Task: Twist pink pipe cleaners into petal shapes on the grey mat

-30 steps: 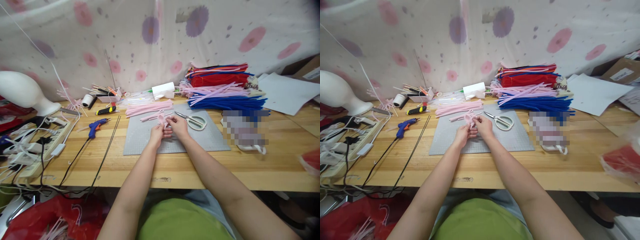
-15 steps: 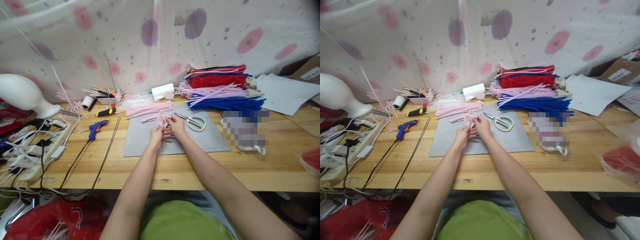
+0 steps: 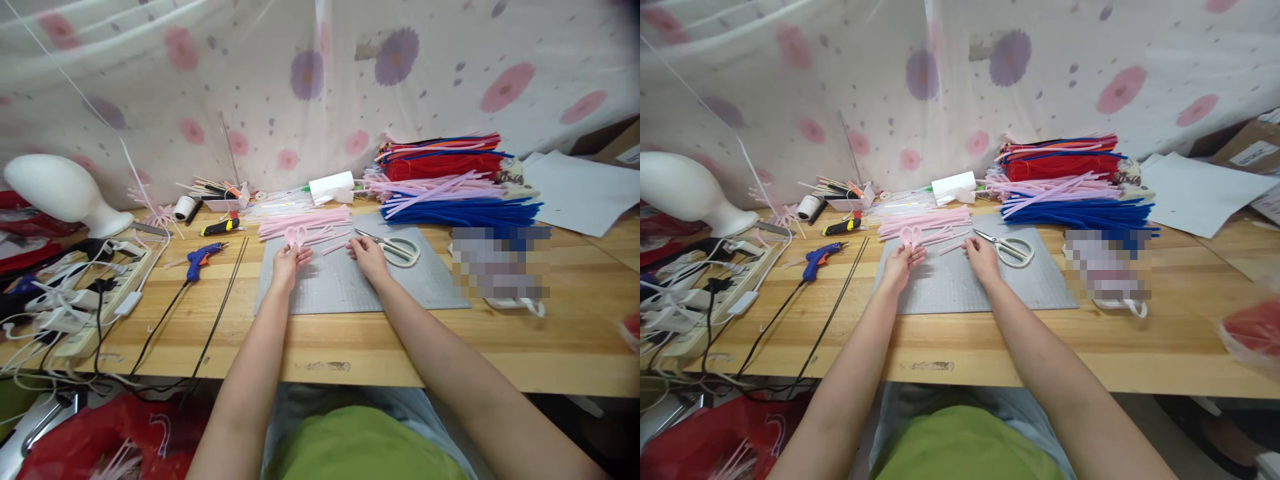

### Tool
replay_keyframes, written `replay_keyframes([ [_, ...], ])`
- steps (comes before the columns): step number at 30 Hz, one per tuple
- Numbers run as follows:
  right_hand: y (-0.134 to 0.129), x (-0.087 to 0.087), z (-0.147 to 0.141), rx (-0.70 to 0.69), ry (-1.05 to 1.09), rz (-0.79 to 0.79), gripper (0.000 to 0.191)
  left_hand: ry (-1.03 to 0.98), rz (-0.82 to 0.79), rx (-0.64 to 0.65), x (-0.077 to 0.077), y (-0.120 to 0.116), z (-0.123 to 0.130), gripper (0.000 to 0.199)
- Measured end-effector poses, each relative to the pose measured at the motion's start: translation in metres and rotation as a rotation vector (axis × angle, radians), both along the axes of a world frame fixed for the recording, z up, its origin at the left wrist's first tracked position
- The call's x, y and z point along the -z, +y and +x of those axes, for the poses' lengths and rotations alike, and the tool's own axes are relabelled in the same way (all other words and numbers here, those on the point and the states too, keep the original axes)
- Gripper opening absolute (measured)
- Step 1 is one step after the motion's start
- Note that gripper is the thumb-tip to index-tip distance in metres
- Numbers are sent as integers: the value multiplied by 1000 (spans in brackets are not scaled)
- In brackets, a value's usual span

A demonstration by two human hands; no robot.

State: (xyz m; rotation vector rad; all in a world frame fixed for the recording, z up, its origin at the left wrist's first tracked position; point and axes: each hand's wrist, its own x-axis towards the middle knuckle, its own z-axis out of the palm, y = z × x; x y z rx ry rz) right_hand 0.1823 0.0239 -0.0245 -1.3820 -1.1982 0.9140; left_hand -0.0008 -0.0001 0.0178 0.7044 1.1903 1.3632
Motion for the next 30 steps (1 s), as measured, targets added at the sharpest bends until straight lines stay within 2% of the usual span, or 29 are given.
replay_keyframes([
  [4,0,3,0,-23,-255,0,19,229,-51,-48,14,5,-22,32],
  [8,-4,0,-1,-32,-365,-19,17,462,-66,-109,25,11,-32,28],
  [11,-6,-2,0,-45,-396,-31,18,508,-108,-100,24,14,-34,31],
  [16,-7,-2,1,-53,-435,-36,18,511,-206,-40,19,14,-33,49],
  [18,-7,-1,1,-53,-429,-31,19,593,-237,-35,16,10,-35,53],
  [20,-7,-1,1,-45,-423,-21,20,780,-239,-89,12,2,-37,54],
  [22,-9,-3,0,-23,-447,-15,23,1073,-166,-242,8,-7,-38,46],
  [24,-10,-6,-3,4,-528,1,24,1285,-15,-304,4,-16,-35,40],
  [26,-12,-9,-7,27,-655,55,25,1434,188,-235,4,-22,-28,36],
  [28,-13,-9,-11,27,-779,150,27,1587,381,-66,7,-24,-18,33],
  [30,-12,-7,-14,-15,-862,238,31,1703,434,69,13,-25,-10,40],
])
